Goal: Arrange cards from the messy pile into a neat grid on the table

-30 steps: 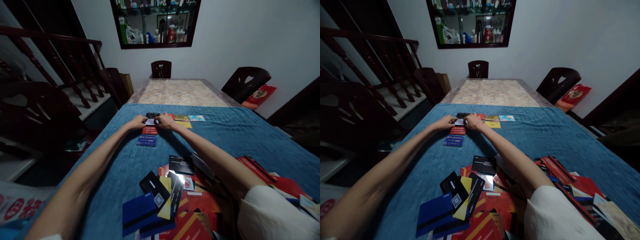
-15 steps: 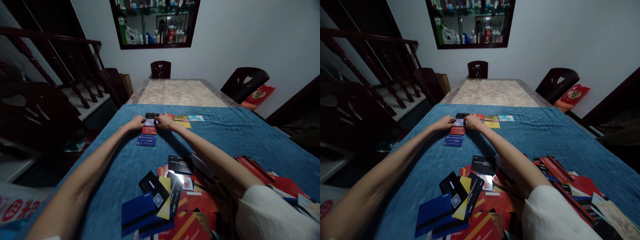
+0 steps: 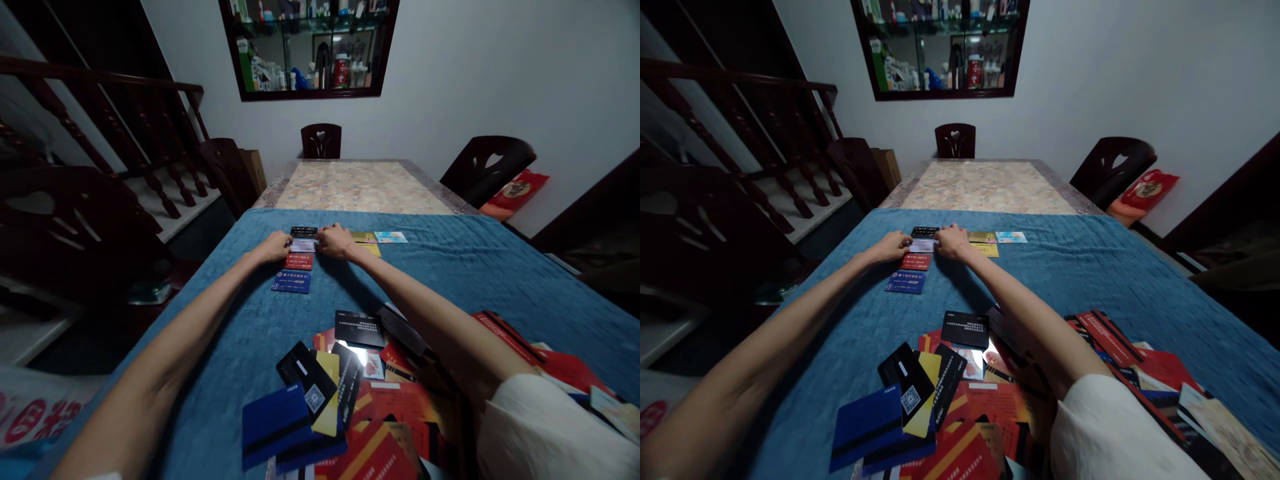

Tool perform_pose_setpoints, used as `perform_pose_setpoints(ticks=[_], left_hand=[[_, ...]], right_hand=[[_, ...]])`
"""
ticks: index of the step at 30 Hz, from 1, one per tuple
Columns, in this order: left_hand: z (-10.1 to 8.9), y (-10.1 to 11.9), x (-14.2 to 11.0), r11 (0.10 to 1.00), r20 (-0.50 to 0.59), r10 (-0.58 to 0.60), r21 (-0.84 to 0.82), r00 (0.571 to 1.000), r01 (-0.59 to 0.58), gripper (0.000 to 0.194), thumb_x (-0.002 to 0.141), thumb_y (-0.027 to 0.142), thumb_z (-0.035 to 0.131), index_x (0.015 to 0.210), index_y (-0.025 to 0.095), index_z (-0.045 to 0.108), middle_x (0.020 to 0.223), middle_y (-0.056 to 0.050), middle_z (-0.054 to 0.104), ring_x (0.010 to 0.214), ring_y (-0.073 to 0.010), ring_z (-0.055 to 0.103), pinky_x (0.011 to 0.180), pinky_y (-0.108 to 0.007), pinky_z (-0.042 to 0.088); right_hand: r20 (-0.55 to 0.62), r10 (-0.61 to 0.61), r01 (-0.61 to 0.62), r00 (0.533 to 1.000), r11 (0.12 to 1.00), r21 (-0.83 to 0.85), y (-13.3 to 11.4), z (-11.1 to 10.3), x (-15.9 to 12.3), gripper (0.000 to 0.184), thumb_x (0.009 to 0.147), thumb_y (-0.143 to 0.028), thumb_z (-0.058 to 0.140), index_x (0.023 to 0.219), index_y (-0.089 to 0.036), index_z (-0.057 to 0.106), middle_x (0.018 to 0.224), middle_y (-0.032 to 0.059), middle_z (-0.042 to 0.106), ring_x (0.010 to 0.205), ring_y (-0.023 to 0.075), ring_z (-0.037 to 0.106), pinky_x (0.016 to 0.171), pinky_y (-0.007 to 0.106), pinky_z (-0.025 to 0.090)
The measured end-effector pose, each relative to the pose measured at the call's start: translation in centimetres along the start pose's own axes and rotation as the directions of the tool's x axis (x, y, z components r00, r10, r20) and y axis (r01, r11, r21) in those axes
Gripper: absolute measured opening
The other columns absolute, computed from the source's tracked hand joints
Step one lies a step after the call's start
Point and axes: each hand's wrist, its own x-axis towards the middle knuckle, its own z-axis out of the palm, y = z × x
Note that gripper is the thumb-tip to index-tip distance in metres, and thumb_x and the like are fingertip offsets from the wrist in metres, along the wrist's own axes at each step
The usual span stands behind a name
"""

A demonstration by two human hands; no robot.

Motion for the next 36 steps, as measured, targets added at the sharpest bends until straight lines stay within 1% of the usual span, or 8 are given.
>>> perform_pose_setpoints(ticks=[4,6,10,20,25,30,33,36], left_hand=[[0.2,-0.1,0.0,1.000,-0.037,0.000,0.010,0.999,0.000,0.031,0.080,0.019,0.052,0.099,0.013,0.075,0.092,-0.009,0.070,0.088,-0.0234,0.065,0.081,-0.029,0.050],[0.2,0.0,-0.1,1.000,-0.073,0.001,0.012,0.997,0.000,0.031,0.081,0.018,0.051,0.100,0.012,0.075,0.092,-0.009,0.069,0.088,-0.0234,0.064,0.083,-0.030,0.050],[0.1,0.4,-0.3,1.000,-0.150,0.005,0.005,0.989,-0.005,0.031,0.082,0.018,0.050,0.100,0.012,0.075,0.093,-0.009,0.067,0.089,-0.0227,0.063,0.087,-0.030,0.050],[0.4,1.8,-1.2,0.999,-0.253,0.026,-0.037,0.967,-0.037,0.034,0.082,0.016,0.049,0.103,0.013,0.076,0.099,-0.011,0.065,0.097,-0.0242,0.060,0.092,-0.035,0.049],[0.5,3.1,-2.2,0.995,-0.280,0.054,-0.065,0.958,-0.075,0.035,0.083,0.015,0.048,0.104,0.013,0.076,0.100,-0.011,0.065,0.099,-0.0248,0.059,0.094,-0.038,0.049],[0.2,4.9,-3.4,0.985,-0.307,0.100,-0.104,0.946,-0.138,0.034,0.082,0.012,0.048,0.102,0.014,0.076,0.102,-0.011,0.065,0.100,-0.0240,0.057,0.096,-0.039,0.049],[0.2,6.3,-4.2,0.981,-0.307,0.127,-0.104,0.943,-0.166,0.032,0.082,0.012,0.050,0.101,0.014,0.076,0.102,-0.011,0.066,0.098,-0.0240,0.057,0.095,-0.040,0.049],[0.2,7.7,-5.1,0.974,-0.305,0.164,-0.102,0.938,-0.203,0.030,0.083,0.011,0.051,0.099,0.016,0.076,0.100,-0.010,0.066,0.097,-0.0238,0.057,0.092,-0.039,0.050]], right_hand=[[0.010,0.018,-0.018,1.000,0.999,-0.028,1.3,-0.2,-1.1,0.034,0.093,-0.031,0.045,0.111,-0.023,0.073,0.127,0.0144,0.066,0.120,0.0363,0.048,0.091,0.050,0.044],[0.017,0.016,-0.015,1.000,0.999,-0.038,1.6,-0.1,-1.6,0.034,0.092,-0.030,0.046,0.110,-0.023,0.074,0.126,0.0139,0.066,0.118,0.0363,0.048,0.089,0.050,0.044],[0.015,-0.008,0.009,1.000,0.999,-0.049,1.5,-0.1,-2.5,0.035,0.092,-0.032,0.048,0.115,-0.024,0.073,0.127,0.0134,0.065,0.119,0.0360,0.046,0.090,0.050,0.043],[-0.005,-0.037,0.037,0.999,0.999,-0.035,1.7,0.4,-3.0,0.037,0.094,-0.033,0.045,0.120,-0.026,0.070,0.132,0.0115,0.063,0.119,0.0353,0.044,0.089,0.047,0.041],[-0.011,-0.028,0.027,1.000,0.998,-0.051,1.6,0.4,-3.0,0.036,0.092,-0.032,0.047,0.119,-0.027,0.070,0.131,0.0106,0.063,0.118,0.0350,0.045,0.088,0.046,0.042],[-0.035,-0.031,0.029,0.999,0.998,-0.055,1.8,0.2,-3.2,0.037,0.095,-0.033,0.045,0.122,-0.023,0.068,0.133,0.0146,0.060,0.120,0.0356,0.045,0.090,0.048,0.041],[-0.057,-0.049,0.046,0.997,0.997,-0.062,2.2,0.0,-3.8,0.040,0.097,-0.036,0.044,0.127,-0.023,0.066,0.136,0.0149,0.059,0.120,0.0357,0.044,0.090,0.048,0.041],[-0.056,-0.072,0.068,0.996,0.995,-0.078,2.4,-0.6,-4.9,0.038,0.096,-0.034,0.045,0.125,-0.024,0.067,0.133,0.0136,0.061,0.122,0.0357,0.044,0.090,0.048,0.040]])
